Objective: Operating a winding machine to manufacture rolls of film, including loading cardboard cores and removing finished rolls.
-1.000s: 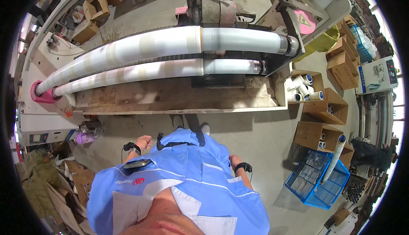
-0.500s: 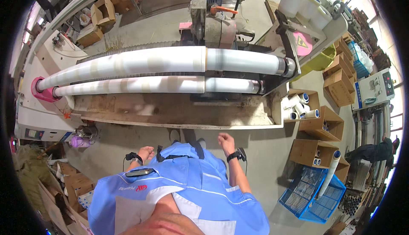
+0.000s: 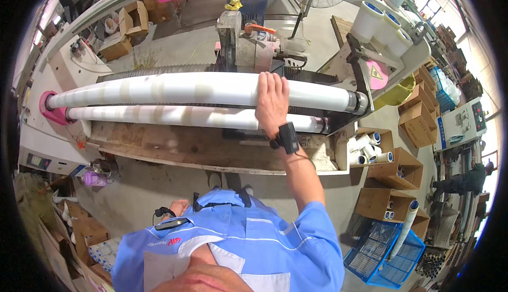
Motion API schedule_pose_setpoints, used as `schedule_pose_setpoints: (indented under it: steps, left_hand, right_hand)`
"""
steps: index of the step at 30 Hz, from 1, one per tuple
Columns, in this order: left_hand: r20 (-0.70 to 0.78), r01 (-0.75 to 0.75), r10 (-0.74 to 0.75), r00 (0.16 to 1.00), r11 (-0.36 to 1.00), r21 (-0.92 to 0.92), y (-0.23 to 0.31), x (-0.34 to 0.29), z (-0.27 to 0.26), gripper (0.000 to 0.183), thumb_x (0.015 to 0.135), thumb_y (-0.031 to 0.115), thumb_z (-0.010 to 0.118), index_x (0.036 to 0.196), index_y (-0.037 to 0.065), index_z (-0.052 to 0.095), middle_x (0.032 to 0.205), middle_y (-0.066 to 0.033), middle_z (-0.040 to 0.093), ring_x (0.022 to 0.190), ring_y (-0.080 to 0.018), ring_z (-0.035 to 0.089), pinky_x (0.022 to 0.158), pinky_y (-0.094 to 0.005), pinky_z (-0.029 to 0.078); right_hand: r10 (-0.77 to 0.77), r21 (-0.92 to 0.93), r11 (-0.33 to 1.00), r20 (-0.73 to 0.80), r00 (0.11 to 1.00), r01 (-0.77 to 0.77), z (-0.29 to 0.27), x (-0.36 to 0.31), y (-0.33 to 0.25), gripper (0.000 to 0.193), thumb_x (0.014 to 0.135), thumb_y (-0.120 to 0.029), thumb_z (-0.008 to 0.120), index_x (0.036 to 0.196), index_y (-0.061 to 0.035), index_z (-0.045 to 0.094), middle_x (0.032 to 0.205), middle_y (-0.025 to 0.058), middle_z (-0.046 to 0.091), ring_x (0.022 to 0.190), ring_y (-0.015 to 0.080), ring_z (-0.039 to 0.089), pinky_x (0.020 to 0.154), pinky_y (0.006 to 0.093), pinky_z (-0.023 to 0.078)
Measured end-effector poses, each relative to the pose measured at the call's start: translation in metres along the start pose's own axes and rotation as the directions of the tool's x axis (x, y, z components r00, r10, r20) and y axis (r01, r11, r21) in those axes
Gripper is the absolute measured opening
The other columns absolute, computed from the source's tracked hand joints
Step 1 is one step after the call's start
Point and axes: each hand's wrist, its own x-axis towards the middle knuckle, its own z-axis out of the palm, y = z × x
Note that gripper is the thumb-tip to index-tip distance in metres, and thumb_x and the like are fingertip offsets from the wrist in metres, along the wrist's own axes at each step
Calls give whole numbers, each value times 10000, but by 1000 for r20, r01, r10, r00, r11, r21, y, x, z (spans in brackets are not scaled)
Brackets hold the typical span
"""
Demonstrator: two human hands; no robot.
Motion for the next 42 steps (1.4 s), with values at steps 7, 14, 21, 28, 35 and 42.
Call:
schedule_pose_setpoints:
  steps: [7, 14, 21, 28, 35, 42]
  left_hand:
    - [-56, -111, 111, 992, 994, 3, -62, 22, -16, 161, 904, 120, 585, 996, 60, 702, 809, -48, 677, 675, -139, 604, 596, -278, 473]
    - [277, -564, 542, 793, 481, 671, -60, 43, -33, 162, 868, 109, 601, 955, 9, 695, 811, -62, 678, 737, -172, 626, 679, -327, 500]
    - [-18, -62, 61, 998, 996, -70, 1, 13, 1, 144, 897, 114, 605, 981, 27, 683, 850, -63, 676, 732, -153, 612, 673, -303, 497]
    - [-61, -147, 145, 988, 989, -32, -19, 27, -3, 178, 909, 95, 586, 1035, 11, 680, 922, -69, 690, 792, -175, 635, 753, -309, 517]
    - [-1, -121, 121, 993, 992, 33, -75, 48, -19, 200, 913, 119, 585, 1025, -8, 692, 926, -71, 704, 824, -161, 645, 776, -288, 515]
    - [-65, -49, 44, 997, 995, -88, -51, -7, -1, 207, 928, 128, 550, 1050, 30, 685, 884, -80, 691, 777, -177, 639, 683, -307, 515]
  right_hand:
    - [-32, -14, 999, 320, 947, 39, -19, 24, 34, 739, 542, -197, 821, 1186, -21, 503, 1123, 158, 584, 1160, 333, 507, 1048, 440, 325]
    - [90, -91, 994, 266, 960, -68, -27, 9, 54, 747, 556, -141, 789, 1233, -44, 488, 1189, 148, 581, 1233, 320, 482, 1100, 472, 279]
    - [142, -180, 979, 250, 958, -98, -21, -2, 51, 795, 576, -145, 797, 1287, -47, 454, 1252, 139, 551, 1284, 315, 446, 1129, 488, 243]
    - [159, -209, 972, 243, 957, -108, -20, -1, 43, 767, 613, -127, 767, 1300, -43, 438, 1265, 133, 537, 1302, 312, 424, 1126, 545, 217]
    - [151, -201, 974, 242, 959, -103, -18, 3, 34, 784, 612, -128, 769, 1312, -45, 425, 1304, 132, 512, 1330, 312, 396, 1140, 544, 196]
    - [132, -187, 979, 250, 959, -86, -9, -1, 25, 830, 628, -163, 793, 1347, -42, 396, 1330, 145, 490, 1347, 324, 375, 1145, 552, 182]
